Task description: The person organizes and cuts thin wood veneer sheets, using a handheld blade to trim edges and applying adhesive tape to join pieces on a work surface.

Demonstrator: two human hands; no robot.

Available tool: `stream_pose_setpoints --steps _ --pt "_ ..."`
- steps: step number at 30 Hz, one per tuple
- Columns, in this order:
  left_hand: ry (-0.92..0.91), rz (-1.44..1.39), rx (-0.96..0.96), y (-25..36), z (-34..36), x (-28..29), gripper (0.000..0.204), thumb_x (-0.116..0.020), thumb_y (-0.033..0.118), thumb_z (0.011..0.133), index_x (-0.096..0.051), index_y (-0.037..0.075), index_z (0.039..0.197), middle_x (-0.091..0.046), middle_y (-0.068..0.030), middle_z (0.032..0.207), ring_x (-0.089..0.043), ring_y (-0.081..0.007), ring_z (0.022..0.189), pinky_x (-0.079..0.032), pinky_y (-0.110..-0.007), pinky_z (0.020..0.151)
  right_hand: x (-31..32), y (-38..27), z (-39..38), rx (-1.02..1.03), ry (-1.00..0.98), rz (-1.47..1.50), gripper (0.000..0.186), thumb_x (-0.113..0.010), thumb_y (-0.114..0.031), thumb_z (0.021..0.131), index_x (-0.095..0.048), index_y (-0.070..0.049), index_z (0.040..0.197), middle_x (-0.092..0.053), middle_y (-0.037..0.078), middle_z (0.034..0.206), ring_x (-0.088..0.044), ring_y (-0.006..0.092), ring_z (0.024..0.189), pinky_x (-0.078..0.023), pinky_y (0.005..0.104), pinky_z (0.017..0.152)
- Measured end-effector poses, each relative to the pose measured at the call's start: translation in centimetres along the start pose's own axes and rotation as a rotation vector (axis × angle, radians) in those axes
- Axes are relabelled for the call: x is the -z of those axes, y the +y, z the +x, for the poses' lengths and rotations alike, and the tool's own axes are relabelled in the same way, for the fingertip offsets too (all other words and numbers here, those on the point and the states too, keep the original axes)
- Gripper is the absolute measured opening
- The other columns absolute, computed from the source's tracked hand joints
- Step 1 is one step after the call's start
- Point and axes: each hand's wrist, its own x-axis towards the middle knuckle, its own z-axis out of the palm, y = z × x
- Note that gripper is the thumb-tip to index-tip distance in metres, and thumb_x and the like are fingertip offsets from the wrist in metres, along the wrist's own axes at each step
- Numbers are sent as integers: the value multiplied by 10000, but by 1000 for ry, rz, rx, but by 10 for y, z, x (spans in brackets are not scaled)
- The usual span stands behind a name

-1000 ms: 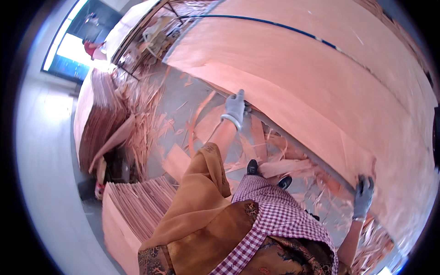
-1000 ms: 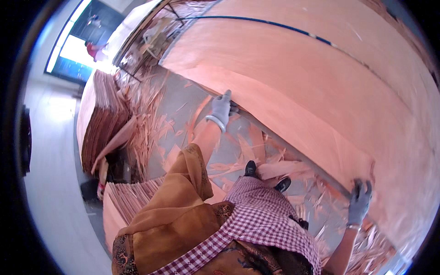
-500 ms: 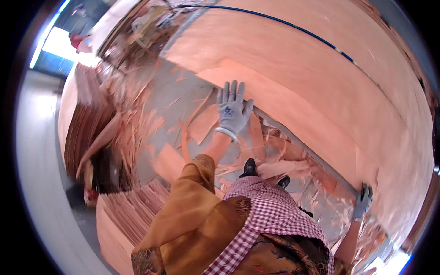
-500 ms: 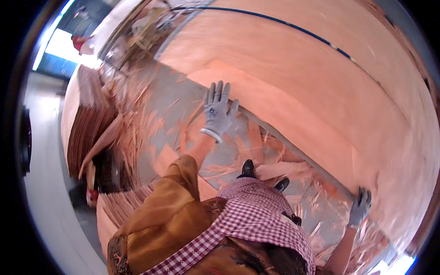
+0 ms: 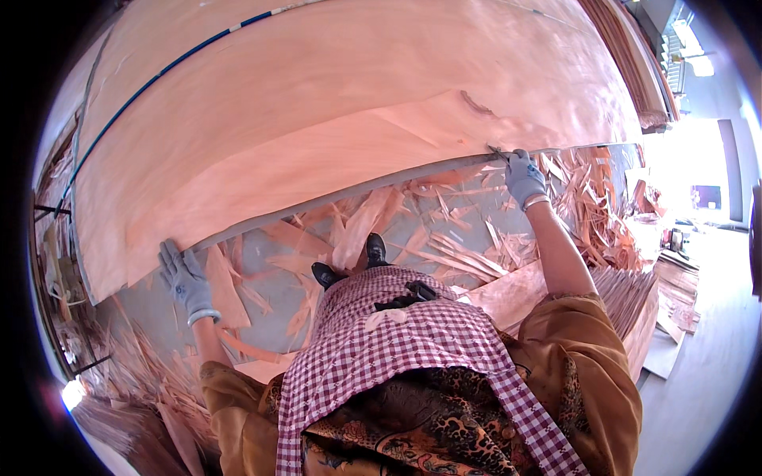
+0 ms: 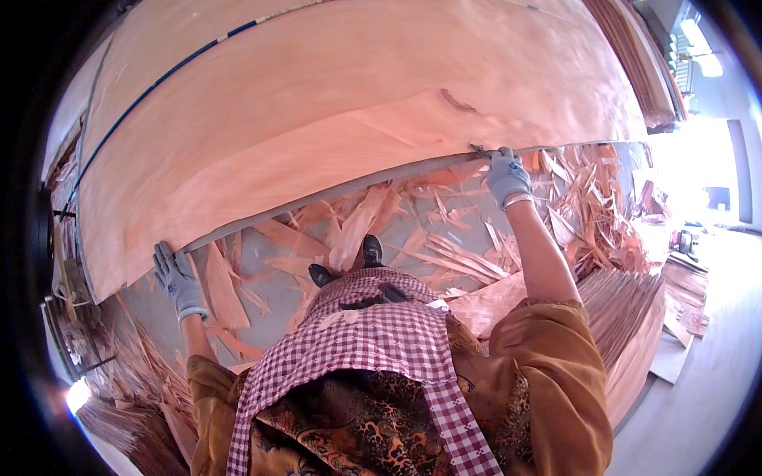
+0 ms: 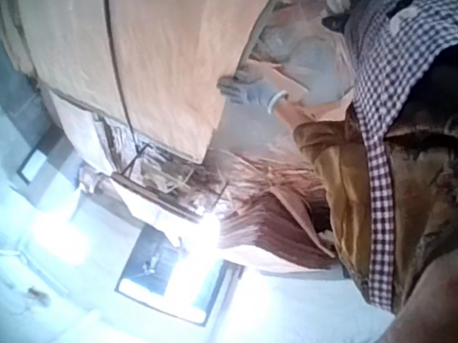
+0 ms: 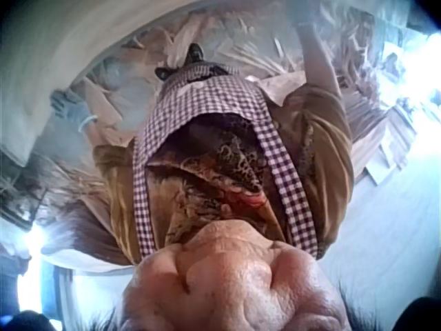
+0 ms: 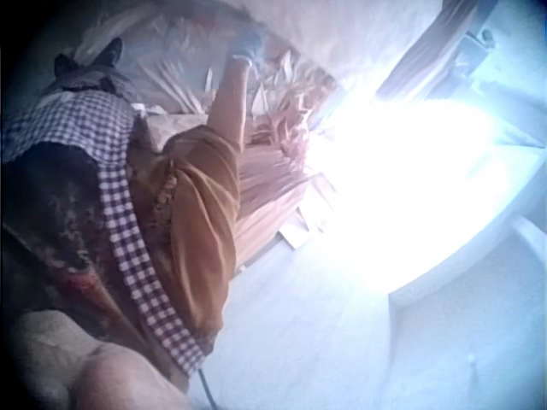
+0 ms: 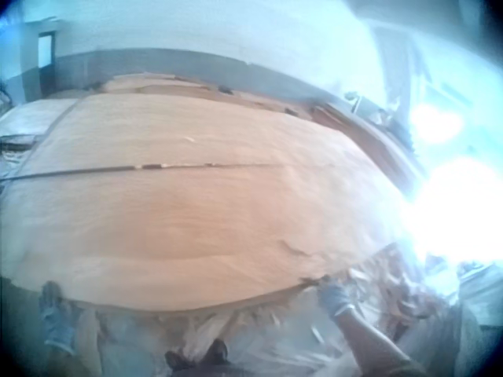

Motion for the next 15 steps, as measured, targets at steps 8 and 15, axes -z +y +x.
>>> stream_pose_setpoints --steps 8,15 --pt "-47 16 0 -7 -4 1 570 -277 431 966 -283 96 1427 -282 -99 1478 -253 -294 1358 -178 -449 1096 5 11 -12 41 -150 -103 274 -535 -142 815 -554 -31 1066 -492 125 1207 -532 347 1032 -484 439 831" --pt "-26 106 -37 -5 -8 -1 559 -296 402 963 -285 88 1425 -289 -109 1473 -272 -299 1348 -201 -433 1087 4 21 -12 46 -153 -130 237 -497 -120 823 -570 -42 1034 -488 118 1266 -529 345 1064 -481 437 829"
